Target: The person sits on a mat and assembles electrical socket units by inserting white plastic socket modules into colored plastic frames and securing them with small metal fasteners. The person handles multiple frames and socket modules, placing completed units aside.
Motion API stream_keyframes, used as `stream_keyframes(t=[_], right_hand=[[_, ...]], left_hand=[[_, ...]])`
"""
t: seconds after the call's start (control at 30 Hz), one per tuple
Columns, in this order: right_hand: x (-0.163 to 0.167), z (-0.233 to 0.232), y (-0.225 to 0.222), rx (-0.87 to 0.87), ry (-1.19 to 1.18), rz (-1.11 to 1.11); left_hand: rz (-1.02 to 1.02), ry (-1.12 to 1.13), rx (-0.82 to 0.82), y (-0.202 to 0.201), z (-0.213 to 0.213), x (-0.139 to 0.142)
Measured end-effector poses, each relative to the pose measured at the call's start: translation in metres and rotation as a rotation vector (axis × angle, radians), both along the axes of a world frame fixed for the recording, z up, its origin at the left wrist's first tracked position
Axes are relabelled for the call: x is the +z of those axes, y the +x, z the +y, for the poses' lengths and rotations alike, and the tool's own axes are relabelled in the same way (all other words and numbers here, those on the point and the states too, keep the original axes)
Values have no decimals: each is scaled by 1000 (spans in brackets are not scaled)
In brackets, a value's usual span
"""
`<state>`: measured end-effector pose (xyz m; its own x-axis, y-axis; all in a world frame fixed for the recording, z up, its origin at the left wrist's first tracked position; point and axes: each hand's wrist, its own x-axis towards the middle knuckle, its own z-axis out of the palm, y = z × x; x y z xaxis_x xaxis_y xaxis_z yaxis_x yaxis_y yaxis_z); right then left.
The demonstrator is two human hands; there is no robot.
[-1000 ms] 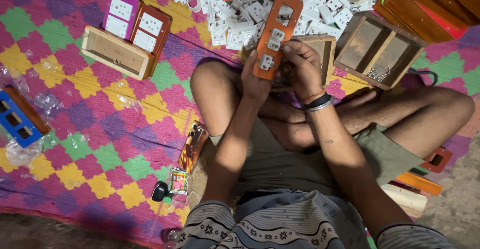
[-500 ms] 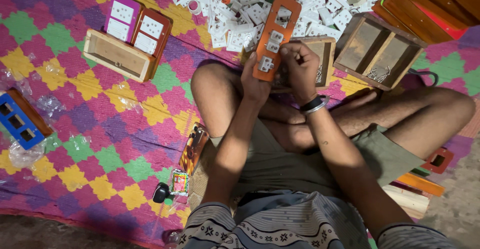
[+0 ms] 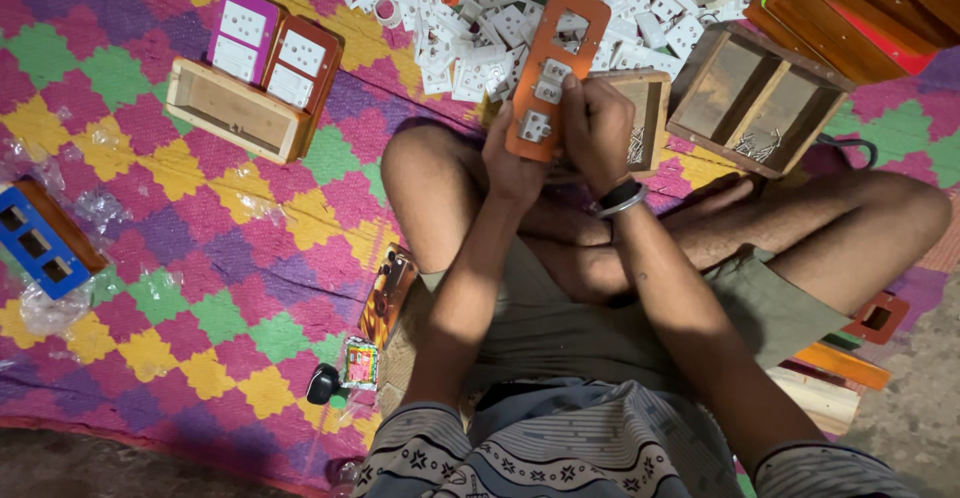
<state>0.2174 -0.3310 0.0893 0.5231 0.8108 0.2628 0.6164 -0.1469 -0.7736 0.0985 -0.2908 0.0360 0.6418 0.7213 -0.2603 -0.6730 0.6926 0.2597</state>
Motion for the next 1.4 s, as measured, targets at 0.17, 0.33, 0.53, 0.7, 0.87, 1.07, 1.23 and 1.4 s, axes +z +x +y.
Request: stream_keyframes(t=[0.17, 0.33, 0.53, 0.7, 0.87, 1.07, 1.23, 1.4], right_hand=[[-14, -13, -10, -104, 143, 851], [-18, -16, -23, -19, 35, 924], [-13, -33, -27, 202, 267, 1011], [-4, -30, -23, 146, 138, 754], [8, -28, -21, 160, 192, 491], [7, -31, -16, 178, 160, 549], [4, -29, -10, 58, 122, 979], [1, -27, -5, 166, 186, 885]], left_hand=[[-148, -50, 28, -4, 3, 3], [-87, -161, 65, -2, 6, 0], [-244, -24, 47, -10, 8, -6], [-111, -130, 48, -9, 7, -3], [-69, -117, 52, -12, 6, -2], [-88, -105, 35, -12, 5, 0], [-100, -107, 31, -9, 7, 7], [-122, -94, 66, -8, 7, 7]])
